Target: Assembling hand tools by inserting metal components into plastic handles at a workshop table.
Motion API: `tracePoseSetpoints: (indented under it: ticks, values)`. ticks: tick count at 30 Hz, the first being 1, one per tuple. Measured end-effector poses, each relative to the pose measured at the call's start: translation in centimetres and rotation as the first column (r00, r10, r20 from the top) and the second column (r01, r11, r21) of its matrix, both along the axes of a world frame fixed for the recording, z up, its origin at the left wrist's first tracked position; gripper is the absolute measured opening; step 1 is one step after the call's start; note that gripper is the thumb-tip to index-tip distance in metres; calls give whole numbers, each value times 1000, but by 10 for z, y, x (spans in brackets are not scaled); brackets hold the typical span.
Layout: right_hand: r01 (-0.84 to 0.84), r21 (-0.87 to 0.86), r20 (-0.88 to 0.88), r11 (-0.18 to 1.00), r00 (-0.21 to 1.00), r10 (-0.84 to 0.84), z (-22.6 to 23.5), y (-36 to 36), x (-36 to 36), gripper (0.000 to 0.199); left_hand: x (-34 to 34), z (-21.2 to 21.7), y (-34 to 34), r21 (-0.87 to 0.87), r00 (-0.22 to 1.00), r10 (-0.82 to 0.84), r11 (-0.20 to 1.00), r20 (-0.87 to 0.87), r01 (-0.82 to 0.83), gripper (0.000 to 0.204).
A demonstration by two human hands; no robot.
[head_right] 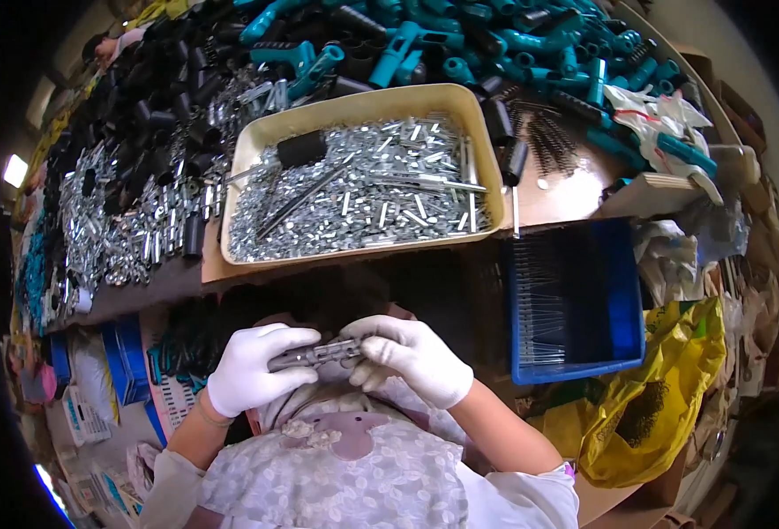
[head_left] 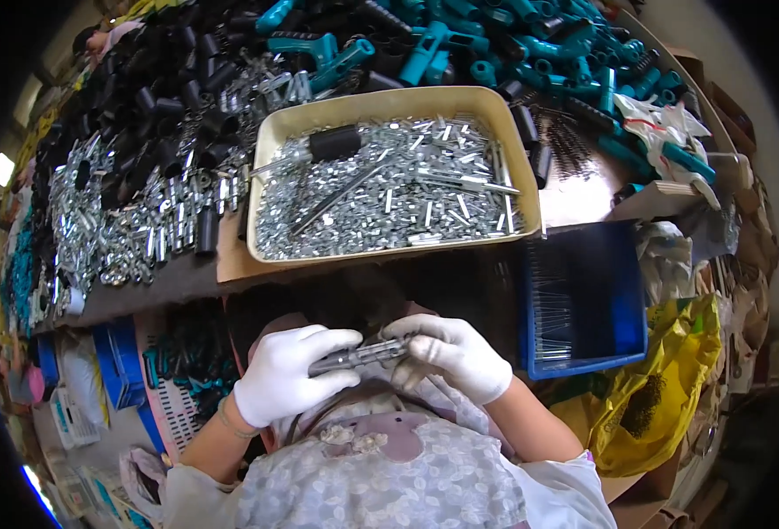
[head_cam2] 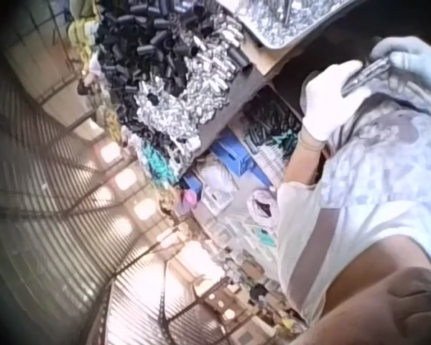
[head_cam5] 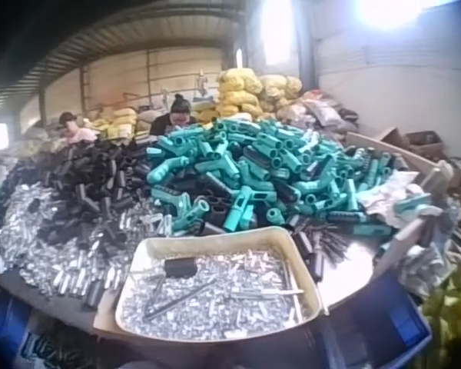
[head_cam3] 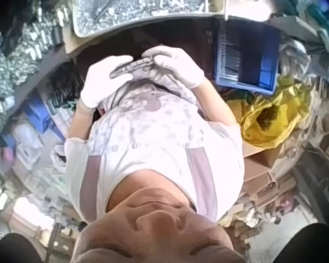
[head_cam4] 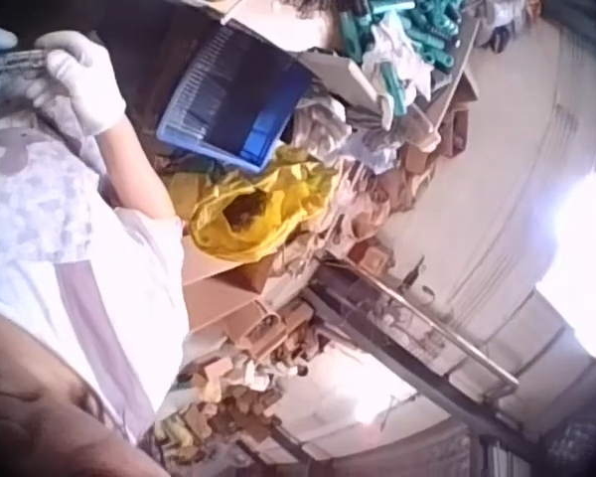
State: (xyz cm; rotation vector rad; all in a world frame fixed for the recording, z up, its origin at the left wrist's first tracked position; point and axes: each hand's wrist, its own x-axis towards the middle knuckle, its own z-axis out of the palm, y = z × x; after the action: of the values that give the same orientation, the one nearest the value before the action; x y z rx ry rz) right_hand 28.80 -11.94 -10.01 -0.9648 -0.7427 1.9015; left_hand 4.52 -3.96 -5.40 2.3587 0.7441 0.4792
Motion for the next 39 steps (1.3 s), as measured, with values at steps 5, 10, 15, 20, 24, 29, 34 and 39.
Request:
tracePoseSetpoints:
  ticks: [5, 10, 15, 20, 24, 29, 34, 39]
  values:
    - [-65, -42, 85, 997, 994, 69, -9, -2, -27, 29, 6, -7, -4, 31, 996, -73, 997, -59, 74, 42]
    - [-18, 220, 297, 975, 953, -50, -23, -9, -6, 39, 7, -31, -8, -57, 998, 35, 998, 58, -32, 36]
    - [313, 394, 772, 864, 398, -495, -64, 1, 140, 15, 5, -41, -19, -174, 950, 300, 943, 84, -282, 34]
    - [3, 136, 928, 991, -350, -127, -156, -6, 239, 20, 6, -47, -25, -495, 859, 511, 758, 44, -425, 33]
    - [-197, 80, 895, 977, -417, -157, -208, 0, 247, 24, 15, -45, -28, -523, 822, 563, 728, 87, -443, 33]
    - [-214, -10, 874, 977, -476, -95, -218, 13, 235, 20, 18, -47, -30, -519, 815, 577, 713, 54, -471, 33]
    - [-208, -103, 845, 973, -534, -25, -220, 14, 241, 19, 24, -49, -26, -421, 852, 515, 796, 96, -434, 34]
    - [-68, -175, 887, 982, -445, 127, -166, 5, 252, 17, 15, -45, -20, -426, 872, 482, 809, 87, -405, 36]
